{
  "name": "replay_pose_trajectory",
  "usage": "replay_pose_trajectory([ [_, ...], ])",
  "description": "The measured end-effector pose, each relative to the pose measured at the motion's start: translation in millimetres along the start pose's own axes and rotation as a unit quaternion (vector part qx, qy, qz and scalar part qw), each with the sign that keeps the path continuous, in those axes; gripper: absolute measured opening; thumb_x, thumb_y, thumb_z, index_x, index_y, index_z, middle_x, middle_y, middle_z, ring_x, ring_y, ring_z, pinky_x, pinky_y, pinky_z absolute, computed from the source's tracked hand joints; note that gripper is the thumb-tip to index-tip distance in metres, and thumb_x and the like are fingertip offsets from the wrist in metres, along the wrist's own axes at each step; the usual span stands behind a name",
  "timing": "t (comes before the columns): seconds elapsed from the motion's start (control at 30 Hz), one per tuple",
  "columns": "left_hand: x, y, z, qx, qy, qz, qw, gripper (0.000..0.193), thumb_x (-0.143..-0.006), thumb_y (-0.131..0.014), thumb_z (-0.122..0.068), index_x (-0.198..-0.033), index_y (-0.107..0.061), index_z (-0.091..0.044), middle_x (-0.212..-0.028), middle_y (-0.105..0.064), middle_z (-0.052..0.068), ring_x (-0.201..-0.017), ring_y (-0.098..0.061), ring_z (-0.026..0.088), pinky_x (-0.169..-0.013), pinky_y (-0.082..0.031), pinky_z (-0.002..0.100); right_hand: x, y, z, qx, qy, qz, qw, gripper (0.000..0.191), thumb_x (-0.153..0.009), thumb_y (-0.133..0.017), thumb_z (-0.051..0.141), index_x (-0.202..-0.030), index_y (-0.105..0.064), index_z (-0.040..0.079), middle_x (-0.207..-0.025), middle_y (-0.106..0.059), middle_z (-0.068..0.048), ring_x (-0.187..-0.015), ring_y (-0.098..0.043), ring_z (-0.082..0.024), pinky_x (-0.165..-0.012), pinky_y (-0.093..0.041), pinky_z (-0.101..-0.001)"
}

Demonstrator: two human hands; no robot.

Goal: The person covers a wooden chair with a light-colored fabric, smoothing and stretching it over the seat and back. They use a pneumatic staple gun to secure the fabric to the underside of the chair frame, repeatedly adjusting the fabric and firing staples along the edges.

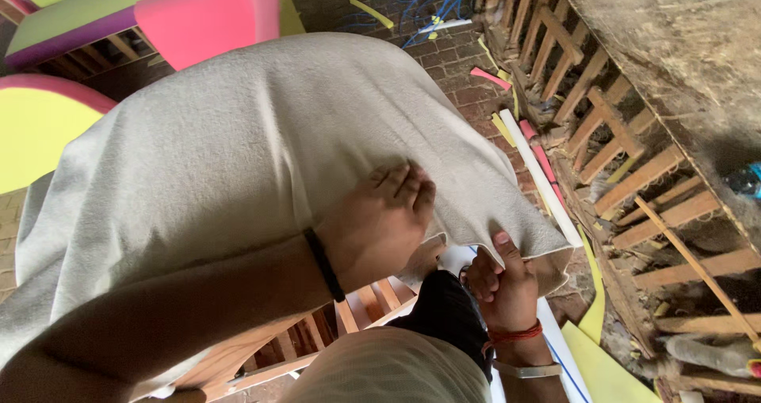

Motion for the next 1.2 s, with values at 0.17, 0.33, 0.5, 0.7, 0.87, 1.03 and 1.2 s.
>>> replay_pose_trajectory([
  [0.17,15.7,25.6,14.5,0.135,0.075,-0.183,0.971,0.026,-0.097,-0.059,-0.019,-0.105,-0.068,0.004,-0.111,-0.074,0.025,-0.11,-0.073,0.033,-0.106,-0.054,0.047,-21.6,-28.8,-8.4,0.039,-0.05,-0.007,0.998,0.062,-0.086,-0.058,0.061,-0.118,-0.059,0.007,-0.075,-0.063,-0.01,-0.064,-0.061,-0.022,-0.053,-0.048,-0.0366],
  [0.33,25.6,40.9,19.9,0.244,0.071,-0.237,0.938,0.029,-0.088,-0.067,-0.025,-0.099,-0.067,0.001,-0.101,-0.075,0.022,-0.105,-0.074,0.035,-0.1,-0.055,0.047,-6.1,-85.5,2.6,0.049,-0.066,0.091,0.992,0.115,-0.079,-0.042,0.091,-0.133,-0.055,-0.01,-0.085,-0.07,-0.024,-0.068,-0.071,-0.036,-0.058,-0.056,-0.0451],
  [0.5,33.9,54.4,18.2,0.242,0.051,-0.263,0.932,0.019,-0.088,-0.068,-0.018,-0.094,-0.065,0.0,-0.095,-0.074,0.021,-0.094,-0.074,0.032,-0.094,-0.058,0.046,0.7,-115.0,34.9,0.187,0.039,0.081,0.978,0.091,-0.088,-0.059,0.076,-0.131,-0.055,-0.004,-0.102,-0.073,-0.014,-0.067,-0.072,-0.029,-0.048,-0.056,-0.0361],
  [0.7,24.9,52.4,11.1,0.271,0.038,-0.202,0.94,0.01,-0.091,-0.062,-0.011,-0.09,-0.065,-0.002,-0.089,-0.074,0.019,-0.084,-0.075,0.032,-0.082,-0.061,0.045,-0.4,-79.4,22.8,0.117,-0.007,-0.058,0.991,0.036,-0.097,-0.073,0.029,-0.094,-0.059,-0.003,-0.055,-0.042,0.001,-0.038,-0.037,-0.01,-0.035,-0.03,-0.026],
  [0.87,30.5,62.4,-6.3,0.202,-0.028,-0.216,0.955,0.025,-0.095,-0.058,-0.017,-0.1,-0.068,0.005,-0.1,-0.074,0.027,-0.098,-0.076,0.038,-0.092,-0.06,0.048,25.5,-49.8,1.0,0.059,-0.041,-0.095,0.993,0.025,-0.093,-0.067,0.024,-0.108,-0.059,0.006,-0.052,-0.038,0.002,-0.035,-0.03,-0.009,-0.032,-0.024,-0.0257],
  [1.03,34.4,44.8,-33.9,0.13,-0.088,-0.183,0.971,0.033,-0.095,-0.057,-0.022,-0.103,-0.071,0.006,-0.105,-0.074,0.028,-0.102,-0.076,0.038,-0.098,-0.059,0.049,34.0,-34.9,-12.3,0.105,-0.043,-0.092,0.989,0.028,-0.091,-0.064,0.022,-0.114,-0.056,0.009,-0.058,-0.049,0.0,-0.035,-0.032,-0.009,-0.032,-0.026,-0.0248],
  [1.2,18.5,36.0,-23.2,0.207,-0.143,-0.024,0.968,0.044,-0.09,-0.058,-0.042,-0.099,-0.072,-0.001,-0.11,-0.074,0.027,-0.107,-0.073,0.038,-0.098,-0.055,0.051,12.7,-35.6,-44.2,0.177,-0.032,0.001,0.984,0.033,-0.104,-0.063,0.031,-0.096,-0.056,0.0,-0.056,-0.049,-0.001,-0.039,-0.039,-0.01,-0.034,-0.031,-0.0259],
])
Point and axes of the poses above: each hand's wrist, its own x-axis away from the middle knuckle, its own y-axis out of the back of the hand, z = x × y, the point moved 10 cm from there along -x, towards the middle knuckle
